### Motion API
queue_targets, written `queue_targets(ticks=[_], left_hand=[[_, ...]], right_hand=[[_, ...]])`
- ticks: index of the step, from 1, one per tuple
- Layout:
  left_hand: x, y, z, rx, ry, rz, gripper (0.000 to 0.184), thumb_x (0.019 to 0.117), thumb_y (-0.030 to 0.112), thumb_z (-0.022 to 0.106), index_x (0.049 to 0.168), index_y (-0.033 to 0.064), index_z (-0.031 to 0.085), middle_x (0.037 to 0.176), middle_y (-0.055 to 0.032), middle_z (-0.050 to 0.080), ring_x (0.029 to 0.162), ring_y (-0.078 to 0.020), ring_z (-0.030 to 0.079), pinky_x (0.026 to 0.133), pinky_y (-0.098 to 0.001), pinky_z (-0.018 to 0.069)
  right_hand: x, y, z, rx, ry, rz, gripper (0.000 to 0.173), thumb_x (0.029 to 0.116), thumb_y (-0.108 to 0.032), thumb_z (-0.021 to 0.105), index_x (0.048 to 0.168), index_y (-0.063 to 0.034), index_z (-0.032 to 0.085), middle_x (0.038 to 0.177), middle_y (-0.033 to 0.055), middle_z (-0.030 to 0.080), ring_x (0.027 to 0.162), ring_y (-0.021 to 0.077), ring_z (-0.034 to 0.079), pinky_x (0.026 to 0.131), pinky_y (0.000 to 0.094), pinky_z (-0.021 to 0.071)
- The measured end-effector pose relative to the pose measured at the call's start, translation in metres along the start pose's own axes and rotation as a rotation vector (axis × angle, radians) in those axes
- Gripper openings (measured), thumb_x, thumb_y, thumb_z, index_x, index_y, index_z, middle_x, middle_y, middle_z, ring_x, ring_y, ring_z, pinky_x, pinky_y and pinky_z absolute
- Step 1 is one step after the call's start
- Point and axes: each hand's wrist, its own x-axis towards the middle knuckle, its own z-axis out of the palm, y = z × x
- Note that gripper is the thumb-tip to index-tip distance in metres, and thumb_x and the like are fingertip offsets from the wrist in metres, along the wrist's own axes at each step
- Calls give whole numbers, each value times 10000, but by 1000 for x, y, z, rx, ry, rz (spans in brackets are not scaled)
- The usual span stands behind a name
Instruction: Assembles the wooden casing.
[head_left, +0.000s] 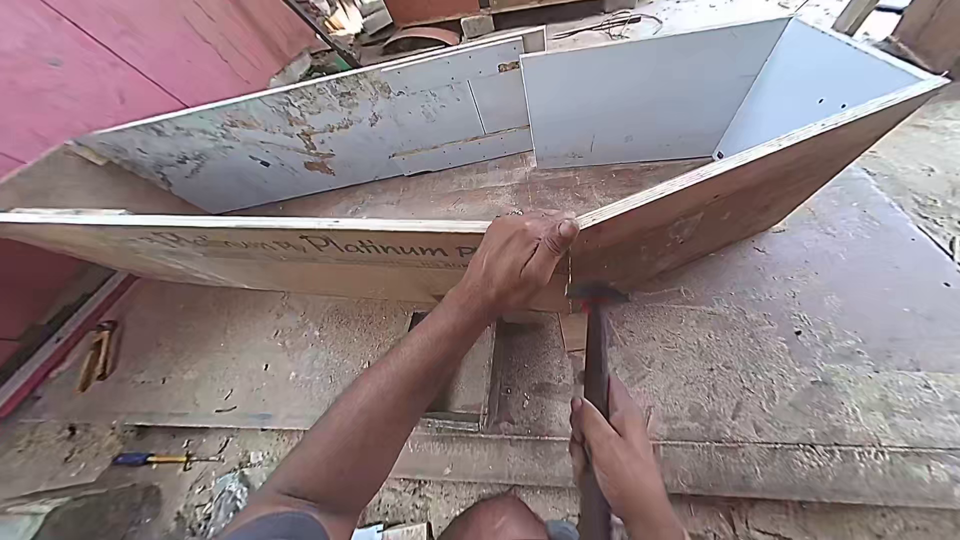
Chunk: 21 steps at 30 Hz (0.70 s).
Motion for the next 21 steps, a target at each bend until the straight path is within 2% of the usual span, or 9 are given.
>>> queue_targets(ticks=[3,6,8,11,14,15,17,19,21], left_hand=[[0,-3,-1,-8,-11,1,698,1106,462,175,1247,75,738,1135,-63,765,1132,-144,689,1012,-419,508],[2,-3,-4,-26,-47,18,672,1108,435,191,1158,70,753,1118,-59,764,1133,-142,690,976,-403,528],[3,-4,-7,-6,-85,26,636,1105,420,221,1203,65,740,1209,-72,746,1196,-161,674,1024,-413,517],[-2,-9,-7,71,-200,10,644,1094,462,217,1441,72,594,1404,-89,645,1316,-214,593,1093,-496,439],[-6,-12,-8,98,-278,4,656,1088,506,238,1562,103,445,1615,-72,433,1485,-199,411,1203,-535,292],[-7,-12,-12,79,-294,-6,664,1085,527,237,1600,133,382,1671,-73,331,1513,-204,364,1206,-533,291],[-6,-11,-23,27,-242,-32,686,1061,602,254,1650,251,260,1715,-82,199,1490,-232,394,1120,-516,438],[-2,-16,-37,36,-155,-85,751,1019,701,240,1663,321,175,1733,-103,101,1555,-276,270,1174,-572,375],[-2,-27,-47,170,-113,-160,819,966,791,182,1660,356,163,1736,-115,70,1582,-303,177,1212,-608,271]], right_hand=[[1,-10,-36,-226,236,-206,320,960,-138,540,1242,2,483,601,38,555,421,168,556,394,345,526],[8,-37,-73,-344,506,-322,302,972,-168,507,1229,-17,458,594,11,527,400,155,544,376,343,524],[16,-39,-100,-342,523,-276,223,999,-146,498,1176,-20,446,587,22,510,391,158,535,368,341,521],[19,-2,-129,-298,431,-34,162,1026,-95,509,1151,6,488,607,67,539,416,175,538,389,346,515],[19,49,-138,-208,387,162,134,1039,-81,506,1127,20,517,611,74,548,428,178,546,401,358,526],[18,60,-137,-195,394,173,141,1038,-82,503,1134,20,521,612,71,543,427,174,542,399,356,526],[14,72,-134,-197,422,134,141,1030,-64,514,1143,20,512,609,83,541,414,182,533,387,361,518],[11,76,-131,-177,467,110,139,1031,-64,519,1144,14,501,606,86,538,404,190,531,376,369,517],[10,74,-130,-137,500,129,140,1042,-77,523,1150,10,505,611,84,536,408,190,533,379,373,519]])
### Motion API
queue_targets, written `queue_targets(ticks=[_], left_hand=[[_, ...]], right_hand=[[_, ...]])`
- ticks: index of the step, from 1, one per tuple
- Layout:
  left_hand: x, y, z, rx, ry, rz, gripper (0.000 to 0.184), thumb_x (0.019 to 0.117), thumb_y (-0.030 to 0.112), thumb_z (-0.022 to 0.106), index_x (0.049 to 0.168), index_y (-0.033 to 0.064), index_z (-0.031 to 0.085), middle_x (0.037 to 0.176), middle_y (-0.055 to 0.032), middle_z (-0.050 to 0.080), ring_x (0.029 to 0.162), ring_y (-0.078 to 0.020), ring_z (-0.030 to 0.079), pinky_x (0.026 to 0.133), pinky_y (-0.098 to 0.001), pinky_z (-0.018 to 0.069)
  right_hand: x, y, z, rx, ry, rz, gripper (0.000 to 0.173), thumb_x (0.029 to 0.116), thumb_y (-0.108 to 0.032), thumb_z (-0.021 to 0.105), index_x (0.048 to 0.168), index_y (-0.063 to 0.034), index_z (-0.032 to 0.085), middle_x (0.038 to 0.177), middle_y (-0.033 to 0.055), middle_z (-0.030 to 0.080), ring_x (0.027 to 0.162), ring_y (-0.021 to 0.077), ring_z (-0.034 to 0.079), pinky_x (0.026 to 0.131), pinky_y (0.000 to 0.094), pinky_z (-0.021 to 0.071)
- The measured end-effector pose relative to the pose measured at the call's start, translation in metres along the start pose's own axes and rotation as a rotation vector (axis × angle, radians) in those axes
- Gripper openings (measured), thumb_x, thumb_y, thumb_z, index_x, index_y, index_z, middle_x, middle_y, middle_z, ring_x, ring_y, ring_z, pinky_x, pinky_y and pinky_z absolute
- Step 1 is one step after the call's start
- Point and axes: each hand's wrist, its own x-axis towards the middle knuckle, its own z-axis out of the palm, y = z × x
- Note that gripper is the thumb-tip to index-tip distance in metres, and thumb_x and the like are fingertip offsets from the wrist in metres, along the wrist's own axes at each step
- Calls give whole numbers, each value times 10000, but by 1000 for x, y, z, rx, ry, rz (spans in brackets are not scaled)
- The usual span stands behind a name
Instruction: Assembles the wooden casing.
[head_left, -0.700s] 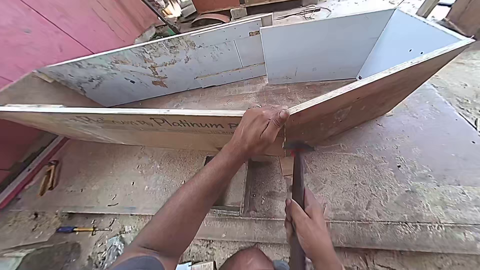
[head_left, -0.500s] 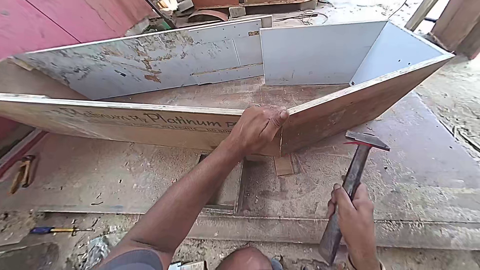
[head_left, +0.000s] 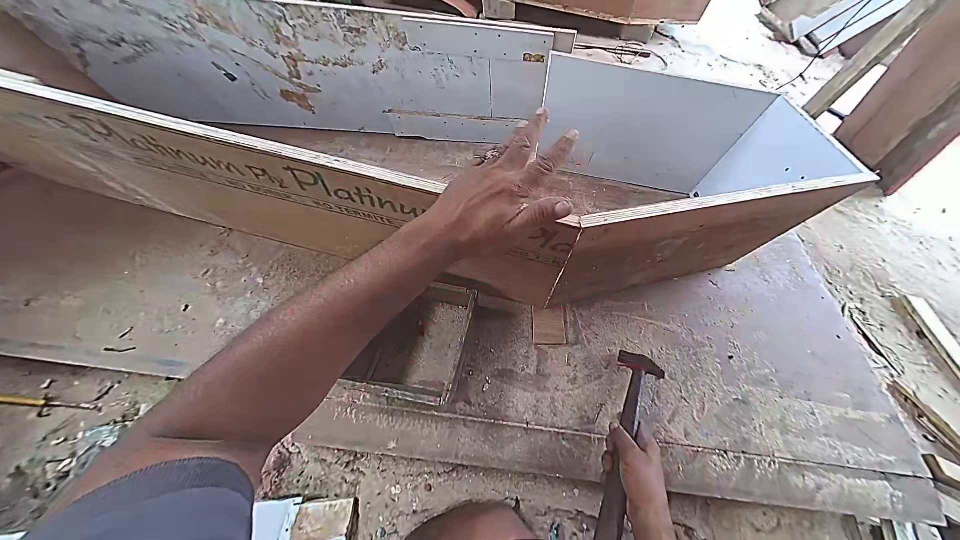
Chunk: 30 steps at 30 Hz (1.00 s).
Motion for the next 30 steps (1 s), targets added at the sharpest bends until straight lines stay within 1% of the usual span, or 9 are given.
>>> queue_targets(ticks=[3,6,10,13,18,21,24,27,30], left_hand=[[-17,-19,14,255,-43,-39,920,897,883,161,1640,348,258,1717,-166,141,1586,-360,122,1243,-600,190],[-40,-19,30,331,-11,-41,970,853,927,223,1592,322,396,1720,-77,190,1596,-298,109,1270,-578,89],[-56,-6,31,332,-16,-145,1033,789,956,339,1613,333,348,1729,-96,141,1600,-319,36,1263,-595,41],[-71,1,37,296,60,-221,1014,807,933,362,1614,318,350,1723,-128,151,1598,-326,57,1262,-596,65],[-103,14,51,207,118,-338,829,830,867,491,1319,238,718,1712,-145,184,1591,-364,75,1251,-645,57],[-111,21,59,264,314,-177,623,891,652,641,1400,292,644,1690,-237,174,1570,-457,85,1212,-731,52],[-79,44,50,320,525,9,735,897,575,710,1536,299,475,1684,-254,171,1568,-451,106,1208,-748,48],[-23,43,43,397,469,120,978,823,565,779,1628,271,307,1686,-268,135,1570,-447,92,1206,-739,28],[2,37,40,432,417,223,1070,750,572,832,1627,258,306,1678,-287,146,1561,-473,106,1206,-738,28]], right_hand=[[3,3,-4,30,-2,35,184,1036,-79,531,1197,10,523,629,75,535,423,180,533,384,364,521],[12,19,-7,-149,26,-34,210,1001,-57,562,1190,10,502,609,97,547,419,207,549,400,392,528],[21,34,-7,-473,105,-69,332,979,-109,624,1263,18,509,750,185,613,540,293,617,534,507,554],[22,38,-7,-426,92,-84,345,967,-98,620,1272,22,513,739,168,612,517,263,606,506,476,551],[26,42,-16,-382,105,-116,273,920,-70,666,1167,31,610,772,160,623,604,256,601,574,476,528],[30,40,-16,-354,109,-114,241,905,-70,675,1125,15,623,742,141,628,588,248,600,564,463,525],[27,47,-16,-354,110,-95,229,903,-68,676,1108,12,610,691,126,611,525,232,585,507,432,520],[28,46,-11,-488,153,-104,312,887,-110,693,1168,-2,611,780,165,654,621,291,648,579,508,553],[23,41,-4,-623,210,-74,423,895,-148,716,1275,-9,594,933,227,691,813,375,693,739,596,553]])
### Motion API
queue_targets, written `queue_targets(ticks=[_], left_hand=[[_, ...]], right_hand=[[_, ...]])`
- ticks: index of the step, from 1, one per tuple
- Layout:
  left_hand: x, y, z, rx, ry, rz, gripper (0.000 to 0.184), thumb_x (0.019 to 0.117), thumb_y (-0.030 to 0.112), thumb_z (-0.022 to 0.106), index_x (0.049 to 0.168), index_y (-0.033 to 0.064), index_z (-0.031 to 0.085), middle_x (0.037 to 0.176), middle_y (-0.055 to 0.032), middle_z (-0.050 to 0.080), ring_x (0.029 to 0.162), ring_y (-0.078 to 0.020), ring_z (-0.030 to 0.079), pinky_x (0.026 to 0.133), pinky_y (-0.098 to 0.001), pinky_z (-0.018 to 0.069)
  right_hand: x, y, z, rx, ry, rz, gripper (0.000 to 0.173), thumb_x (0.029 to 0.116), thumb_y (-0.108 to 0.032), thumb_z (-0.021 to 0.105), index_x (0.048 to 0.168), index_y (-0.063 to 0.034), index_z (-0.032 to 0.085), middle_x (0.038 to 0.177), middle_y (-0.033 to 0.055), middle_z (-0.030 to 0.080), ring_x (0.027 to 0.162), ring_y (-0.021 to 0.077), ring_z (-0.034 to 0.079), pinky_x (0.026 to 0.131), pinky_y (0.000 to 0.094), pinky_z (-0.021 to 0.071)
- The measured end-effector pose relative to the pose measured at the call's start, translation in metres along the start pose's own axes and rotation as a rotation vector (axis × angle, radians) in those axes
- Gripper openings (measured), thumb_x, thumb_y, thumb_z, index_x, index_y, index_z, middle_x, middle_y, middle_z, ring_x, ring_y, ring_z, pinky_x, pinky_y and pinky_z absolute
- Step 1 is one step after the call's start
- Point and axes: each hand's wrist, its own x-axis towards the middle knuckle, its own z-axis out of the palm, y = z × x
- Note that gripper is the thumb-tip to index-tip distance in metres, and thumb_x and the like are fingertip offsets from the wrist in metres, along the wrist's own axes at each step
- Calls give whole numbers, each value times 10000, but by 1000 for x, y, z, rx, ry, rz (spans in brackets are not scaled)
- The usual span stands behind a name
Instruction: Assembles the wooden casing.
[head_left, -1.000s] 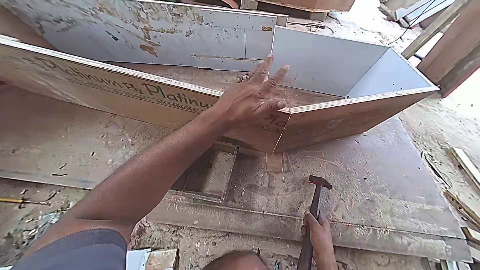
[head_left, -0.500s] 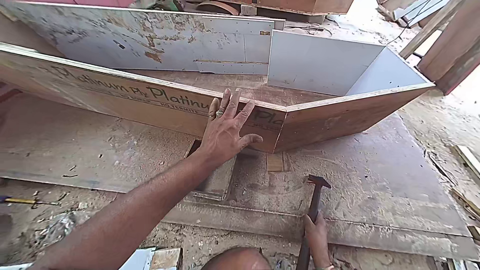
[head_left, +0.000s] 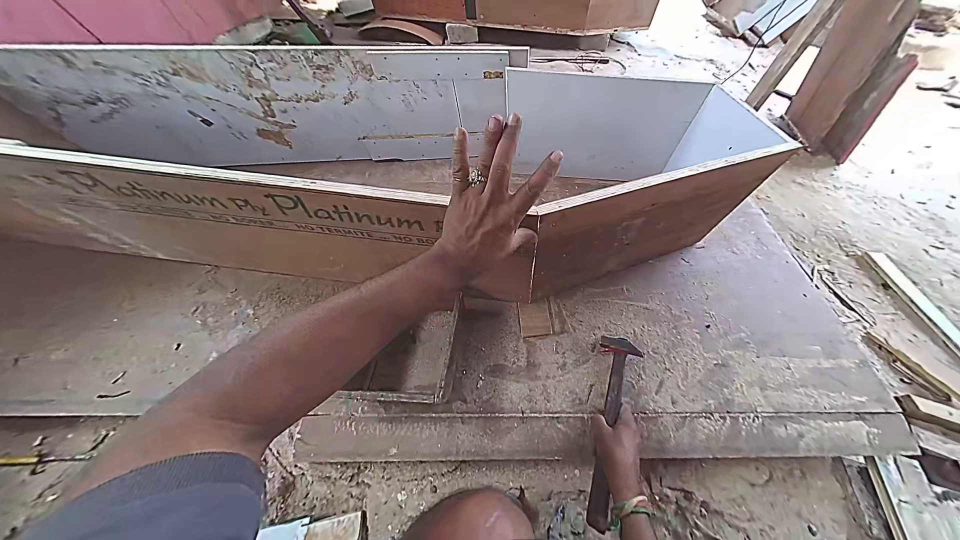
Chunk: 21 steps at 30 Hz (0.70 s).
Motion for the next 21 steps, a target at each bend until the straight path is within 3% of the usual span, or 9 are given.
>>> queue_targets(ticks=[3,5,7,10,13,16,21], left_hand=[[2,-3,4,0,53,85,970,804,596,777,1608,273,341,1667,-270,211,1555,-460,158,1211,-726,49],[3,-7,7,-9,37,53,1020,790,635,773,1622,283,298,1673,-272,194,1561,-454,148,1222,-715,51],[1,-9,7,-23,26,44,1027,783,633,783,1619,271,308,1672,-270,199,1562,-445,152,1227,-704,54],[7,-6,7,-82,57,81,987,758,498,846,1586,221,388,1663,-262,239,1560,-428,183,1237,-688,76],[13,0,4,-100,19,50,1097,703,408,891,1620,248,311,1682,-257,183,1572,-412,148,1247,-669,59],[11,5,3,-107,16,65,1015,734,345,875,1603,225,363,1681,-242,206,1573,-394,163,1260,-641,70],[7,7,6,-164,45,3,1000,761,333,853,1611,182,348,1691,-223,193,1579,-374,150,1269,-618,75]], right_hand=[[-6,-2,4,-82,15,17,429,904,-185,721,1277,-16,592,948,231,704,820,387,712,744,597,571],[-7,-7,3,-114,2,28,463,919,-189,715,1326,-18,576,1004,241,707,894,405,710,798,609,561],[-7,-7,2,-127,0,29,451,914,-191,718,1310,-23,582,986,227,710,870,390,714,781,598,567],[-5,-5,3,-96,1,31,442,906,-190,719,1295,-25,588,949,223,710,803,375,715,731,587,574],[-5,-4,4,-99,4,38,450,903,-191,717,1301,-31,581,953,218,707,802,369,713,733,579,574],[-6,-5,5,-108,11,39,449,898,-190,717,1296,-31,584,959,215,709,817,371,713,742,581,570],[-4,-3,7,-114,25,44,448,889,-192,732,1285,-32,593,947,214,713,817,376,716,739,589,573]])
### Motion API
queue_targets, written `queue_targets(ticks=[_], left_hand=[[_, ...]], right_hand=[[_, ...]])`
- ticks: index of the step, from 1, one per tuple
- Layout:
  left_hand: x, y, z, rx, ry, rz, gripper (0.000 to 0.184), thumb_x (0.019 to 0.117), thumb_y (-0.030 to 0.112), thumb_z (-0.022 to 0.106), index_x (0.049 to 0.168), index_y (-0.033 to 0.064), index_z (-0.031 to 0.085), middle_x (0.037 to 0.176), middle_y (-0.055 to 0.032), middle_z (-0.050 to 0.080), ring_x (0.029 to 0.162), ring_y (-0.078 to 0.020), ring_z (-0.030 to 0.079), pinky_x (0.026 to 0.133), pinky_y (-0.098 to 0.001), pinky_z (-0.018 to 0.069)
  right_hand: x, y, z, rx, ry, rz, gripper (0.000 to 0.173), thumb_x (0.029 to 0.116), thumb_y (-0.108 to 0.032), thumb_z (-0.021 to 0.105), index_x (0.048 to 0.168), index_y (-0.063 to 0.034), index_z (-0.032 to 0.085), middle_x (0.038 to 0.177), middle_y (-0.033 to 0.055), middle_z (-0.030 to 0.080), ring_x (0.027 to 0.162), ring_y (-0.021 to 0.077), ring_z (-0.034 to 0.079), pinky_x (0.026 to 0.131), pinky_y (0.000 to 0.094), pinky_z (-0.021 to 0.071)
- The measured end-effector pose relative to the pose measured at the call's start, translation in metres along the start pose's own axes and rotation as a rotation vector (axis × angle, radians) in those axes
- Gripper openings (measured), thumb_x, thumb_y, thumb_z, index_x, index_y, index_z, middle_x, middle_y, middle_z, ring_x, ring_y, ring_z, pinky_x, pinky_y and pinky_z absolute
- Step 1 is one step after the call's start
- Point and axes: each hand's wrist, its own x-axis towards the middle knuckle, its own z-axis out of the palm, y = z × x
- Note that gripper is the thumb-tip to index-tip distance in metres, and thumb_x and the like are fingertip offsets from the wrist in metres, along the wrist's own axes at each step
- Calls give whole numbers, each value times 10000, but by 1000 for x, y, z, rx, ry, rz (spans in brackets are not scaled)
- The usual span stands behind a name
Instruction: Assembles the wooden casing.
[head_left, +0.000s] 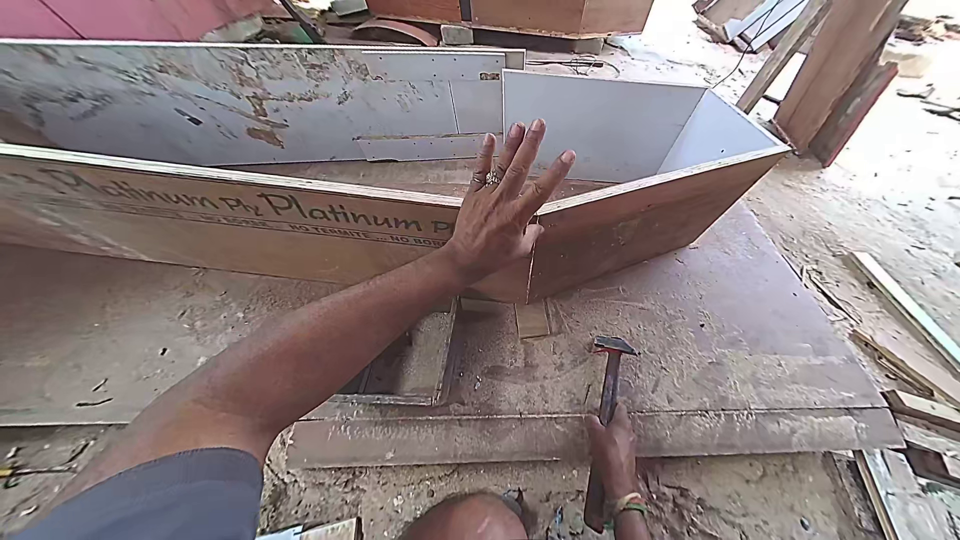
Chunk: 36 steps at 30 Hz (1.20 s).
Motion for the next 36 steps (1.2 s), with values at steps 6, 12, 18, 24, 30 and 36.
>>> queue_targets(ticks=[6,12,18,24,30,36], left_hand=[[-1,-3,2,-13,21,-18,990,786,344,832,1621,209,319,1689,-237,188,1573,-404,156,1262,-631,74],[23,-15,-23,-2,270,17,806,941,296,695,1609,74,302,1642,-289,275,1541,-447,235,1243,-671,117],[36,-16,-60,-80,180,-251,1061,831,560,772,1631,85,262,1684,-266,162,1573,-400,154,1265,-626,117],[4,10,-55,-791,169,-1158,701,871,488,781,1345,87,457,1174,-77,570,915,-148,601,742,-322,528],[-21,47,-4,-1286,-24,-1926,722,868,670,682,1363,165,538,1139,-129,567,915,-246,600,696,-372,518],[9,55,13,-1228,51,-1949,862,854,715,668,1436,106,489,1327,-198,551,1145,-329,580,882,-506,515]], right_hand=[[0,0,0,3,0,0,429,892,-191,732,1271,-35,602,936,210,713,801,369,716,731,576,574],[0,0,-1,45,-13,8,415,878,-192,741,1238,-34,610,909,204,709,763,354,715,702,572,577],[-1,-2,-1,25,-16,3,461,887,-204,737,1289,-33,591,929,216,712,793,377,714,720,588,570],[-3,-2,-2,26,-19,17,479,892,-211,726,1313,-41,576,966,224,711,829,385,717,741,597,570],[-6,-2,-2,24,-7,0,474,891,-209,729,1302,-24,584,971,228,714,842,393,717,756,606,564],[-4,-6,-4,15,20,18,449,888,-224,724,1274,-36,590,957,211,713,851,380,715,752,589,567]])
